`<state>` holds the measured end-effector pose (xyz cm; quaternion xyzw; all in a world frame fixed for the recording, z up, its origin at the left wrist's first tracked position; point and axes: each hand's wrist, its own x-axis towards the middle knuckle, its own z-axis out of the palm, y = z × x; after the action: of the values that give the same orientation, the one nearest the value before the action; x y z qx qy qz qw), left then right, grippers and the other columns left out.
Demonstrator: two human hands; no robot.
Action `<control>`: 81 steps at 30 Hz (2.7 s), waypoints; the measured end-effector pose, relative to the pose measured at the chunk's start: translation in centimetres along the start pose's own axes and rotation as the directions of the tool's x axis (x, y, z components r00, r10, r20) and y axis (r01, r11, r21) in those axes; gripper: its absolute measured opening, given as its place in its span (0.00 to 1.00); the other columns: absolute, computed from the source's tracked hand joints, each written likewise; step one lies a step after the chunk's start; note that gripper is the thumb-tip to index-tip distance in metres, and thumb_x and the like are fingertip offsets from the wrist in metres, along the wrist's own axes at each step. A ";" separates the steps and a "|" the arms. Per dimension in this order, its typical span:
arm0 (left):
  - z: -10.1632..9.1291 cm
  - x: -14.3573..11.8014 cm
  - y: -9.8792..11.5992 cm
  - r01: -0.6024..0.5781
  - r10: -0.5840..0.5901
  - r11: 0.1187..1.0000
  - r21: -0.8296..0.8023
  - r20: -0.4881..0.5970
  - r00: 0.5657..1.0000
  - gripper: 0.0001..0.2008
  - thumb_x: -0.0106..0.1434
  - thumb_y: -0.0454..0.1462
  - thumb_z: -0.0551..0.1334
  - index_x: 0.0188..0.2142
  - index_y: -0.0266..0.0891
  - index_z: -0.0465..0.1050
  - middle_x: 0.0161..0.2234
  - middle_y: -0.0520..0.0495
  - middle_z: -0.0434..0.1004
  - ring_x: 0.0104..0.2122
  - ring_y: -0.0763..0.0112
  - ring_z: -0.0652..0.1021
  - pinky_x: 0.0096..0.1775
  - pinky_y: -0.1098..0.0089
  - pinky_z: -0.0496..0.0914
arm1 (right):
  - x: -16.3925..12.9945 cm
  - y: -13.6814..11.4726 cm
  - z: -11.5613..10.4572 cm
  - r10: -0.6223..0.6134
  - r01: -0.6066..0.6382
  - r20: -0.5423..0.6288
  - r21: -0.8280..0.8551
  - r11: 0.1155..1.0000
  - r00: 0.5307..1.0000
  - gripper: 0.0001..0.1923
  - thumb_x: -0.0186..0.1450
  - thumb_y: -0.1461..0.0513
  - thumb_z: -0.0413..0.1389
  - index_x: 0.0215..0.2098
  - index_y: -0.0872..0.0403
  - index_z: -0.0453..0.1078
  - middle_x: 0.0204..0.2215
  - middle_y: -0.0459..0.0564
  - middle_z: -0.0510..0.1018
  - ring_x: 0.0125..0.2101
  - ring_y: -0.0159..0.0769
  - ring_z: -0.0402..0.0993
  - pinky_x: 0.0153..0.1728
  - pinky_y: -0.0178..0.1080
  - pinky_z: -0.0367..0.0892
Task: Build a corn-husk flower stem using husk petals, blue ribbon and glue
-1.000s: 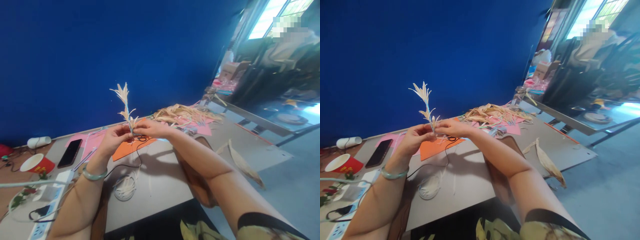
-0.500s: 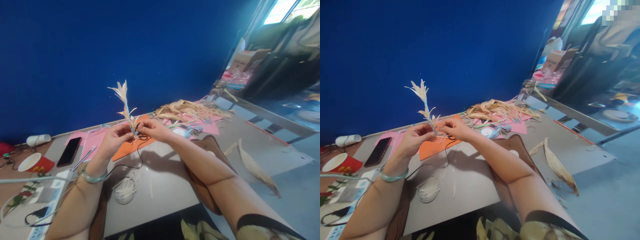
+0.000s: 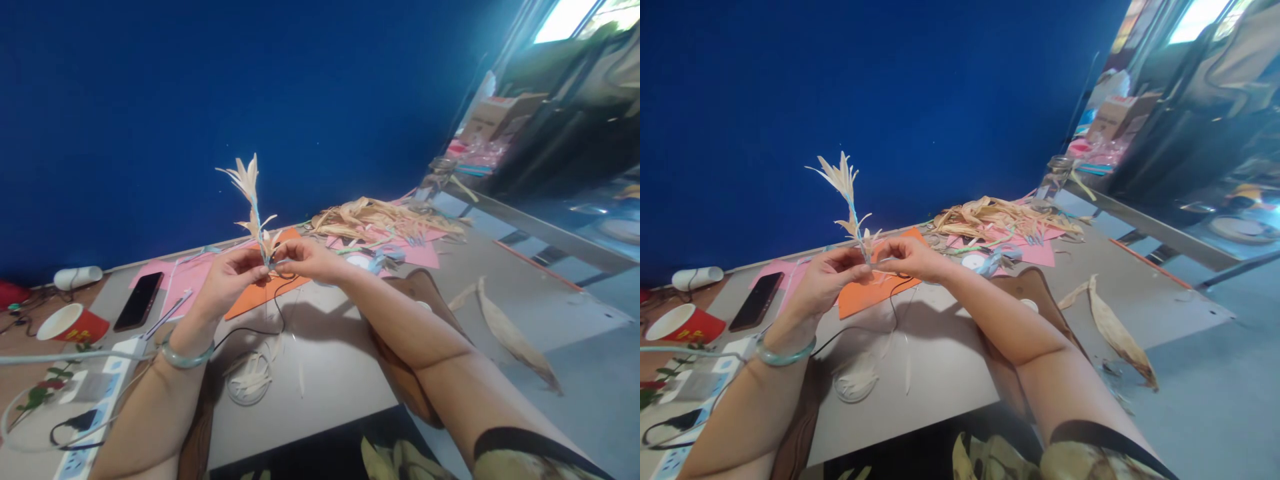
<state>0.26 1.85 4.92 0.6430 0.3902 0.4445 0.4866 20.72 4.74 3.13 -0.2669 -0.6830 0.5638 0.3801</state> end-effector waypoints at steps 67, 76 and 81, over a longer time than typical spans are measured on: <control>1.6 0.4 -0.9 0.027 -0.010 0.995 0.091 -0.180 0.984 0.08 0.48 0.33 0.68 0.27 0.37 0.70 0.22 0.54 0.77 0.23 0.72 0.79 0.28 0.73 0.74 | 0.1 1.4 2.1 -0.055 0.051 -0.222 -0.021 0.998 0.974 0.07 0.55 0.62 0.62 0.25 0.55 0.68 0.23 0.45 0.77 0.26 0.32 0.75 0.28 0.34 0.68; 2.0 0.2 -0.3 0.032 0.000 0.983 0.180 -0.173 0.985 0.06 0.48 0.33 0.67 0.27 0.37 0.72 0.22 0.53 0.77 0.24 0.70 0.80 0.29 0.72 0.75 | 0.4 1.9 2.0 -0.016 0.021 -0.223 0.019 1.000 0.975 0.09 0.56 0.59 0.62 0.25 0.56 0.69 0.20 0.43 0.73 0.21 0.26 0.65 0.24 0.32 0.59; 2.0 0.0 -0.2 0.052 -0.016 0.971 0.233 -0.157 0.988 0.06 0.47 0.31 0.67 0.27 0.37 0.72 0.23 0.52 0.79 0.25 0.67 0.81 0.29 0.71 0.76 | 0.4 2.0 1.9 -0.036 0.023 -0.201 -0.068 0.997 0.979 0.10 0.58 0.58 0.60 0.25 0.56 0.68 0.20 0.43 0.72 0.22 0.27 0.64 0.24 0.32 0.59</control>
<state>2.11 1.35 4.50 0.6532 0.4876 0.4348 0.3827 18.79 4.39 1.10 -0.3249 -0.6629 0.5055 0.4467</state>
